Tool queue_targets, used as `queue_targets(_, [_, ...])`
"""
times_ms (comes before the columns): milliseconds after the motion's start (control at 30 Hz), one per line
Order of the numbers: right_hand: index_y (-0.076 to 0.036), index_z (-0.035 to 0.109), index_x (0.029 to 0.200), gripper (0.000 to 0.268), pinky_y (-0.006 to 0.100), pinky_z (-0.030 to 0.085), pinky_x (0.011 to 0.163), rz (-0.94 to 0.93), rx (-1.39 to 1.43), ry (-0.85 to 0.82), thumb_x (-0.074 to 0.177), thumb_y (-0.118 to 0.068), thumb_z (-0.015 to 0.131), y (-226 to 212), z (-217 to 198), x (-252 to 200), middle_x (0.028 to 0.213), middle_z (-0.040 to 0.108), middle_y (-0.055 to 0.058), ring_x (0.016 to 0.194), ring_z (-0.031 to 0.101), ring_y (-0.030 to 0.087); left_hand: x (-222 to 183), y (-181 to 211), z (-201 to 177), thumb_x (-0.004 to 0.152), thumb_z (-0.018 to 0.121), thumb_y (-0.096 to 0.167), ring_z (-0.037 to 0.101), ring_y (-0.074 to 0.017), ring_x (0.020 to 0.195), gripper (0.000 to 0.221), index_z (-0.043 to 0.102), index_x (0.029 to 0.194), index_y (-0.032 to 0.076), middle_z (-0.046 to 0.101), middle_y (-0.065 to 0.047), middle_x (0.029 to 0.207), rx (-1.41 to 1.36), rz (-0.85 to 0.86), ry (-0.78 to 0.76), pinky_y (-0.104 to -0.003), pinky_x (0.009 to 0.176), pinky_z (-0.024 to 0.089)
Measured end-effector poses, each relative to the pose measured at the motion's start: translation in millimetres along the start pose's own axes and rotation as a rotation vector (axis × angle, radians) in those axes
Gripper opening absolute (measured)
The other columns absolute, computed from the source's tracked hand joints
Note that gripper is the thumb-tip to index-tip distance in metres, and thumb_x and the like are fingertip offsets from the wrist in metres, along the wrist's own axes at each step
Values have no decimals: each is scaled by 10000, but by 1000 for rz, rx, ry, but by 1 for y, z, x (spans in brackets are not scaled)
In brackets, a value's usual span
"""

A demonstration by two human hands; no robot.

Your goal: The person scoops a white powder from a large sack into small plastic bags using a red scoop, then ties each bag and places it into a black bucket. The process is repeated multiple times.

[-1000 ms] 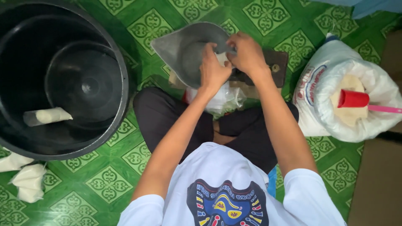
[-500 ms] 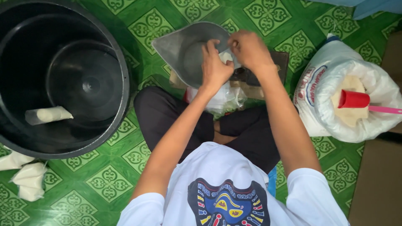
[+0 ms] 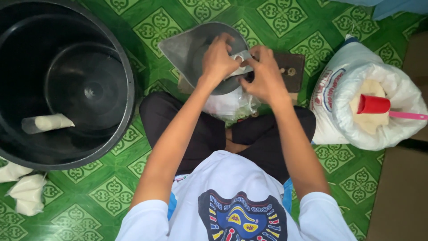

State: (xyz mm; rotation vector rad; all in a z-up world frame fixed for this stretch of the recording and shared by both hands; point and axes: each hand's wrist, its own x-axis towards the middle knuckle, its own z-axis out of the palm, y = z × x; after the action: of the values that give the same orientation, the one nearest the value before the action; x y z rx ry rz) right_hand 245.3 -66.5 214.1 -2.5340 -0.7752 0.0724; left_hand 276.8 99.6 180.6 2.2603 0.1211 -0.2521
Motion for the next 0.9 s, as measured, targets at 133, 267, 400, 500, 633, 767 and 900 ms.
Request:
queue_targets(133, [11,694,968,240,566,425,887,26,3,36,836,-165,792,5,18,-3,1276,433,213,1189,408,440,7,-2,9,671,773,247,640,-213,786,496,577,1117,158,619,19,925,17,1,-10,-409,587,492])
queue_targets(267, [25,706,891,125,548,431,875,41,-37,25,833,-81,738,2,22,-6,1268,439,223,1165,414,443,10,-5,17,721,628,86,639,-238,771,361,600,1075,152,622,18,845,-66,55,60,-423,604,492])
queue_targets(400, [19,751,881,89,582,447,860,43,-8,51,905,-27,677,-5,14,-10,1299,448,243,1197,402,468,4,8,10,796,619,42,644,-221,728,283,619,1065,129,646,26,777,-94,73,55,-410,583,489])
queue_targets(500, [-35,726,856,43,548,410,922,46,43,103,831,-57,753,1,4,-11,1225,503,211,1188,434,427,6,1,12,778,610,39,655,-240,708,288,612,1051,131,647,25,771,-125,183,108,-417,585,483])
queue_targets(633, [-37,713,1063,226,529,388,981,222,122,104,855,-117,747,6,-14,-3,1238,499,177,1193,430,360,3,5,6,813,647,43,617,-199,561,243,608,1043,113,650,30,717,-153,217,129,-376,514,483])
queue_targets(767, [-40,632,1165,346,490,465,769,300,52,98,870,-188,739,10,-18,13,1154,507,157,1043,536,371,3,6,6,794,695,93,565,-228,717,301,573,1067,122,601,4,852,-69,178,94,-406,517,440])
queue_targets(900, [-33,681,1154,407,492,502,731,359,-4,12,817,-249,753,16,-5,31,1134,632,138,1010,609,364,2,9,8,749,634,79,581,-273,874,324,580,1064,132,611,-14,904,-23,89,63,-452,623,468])
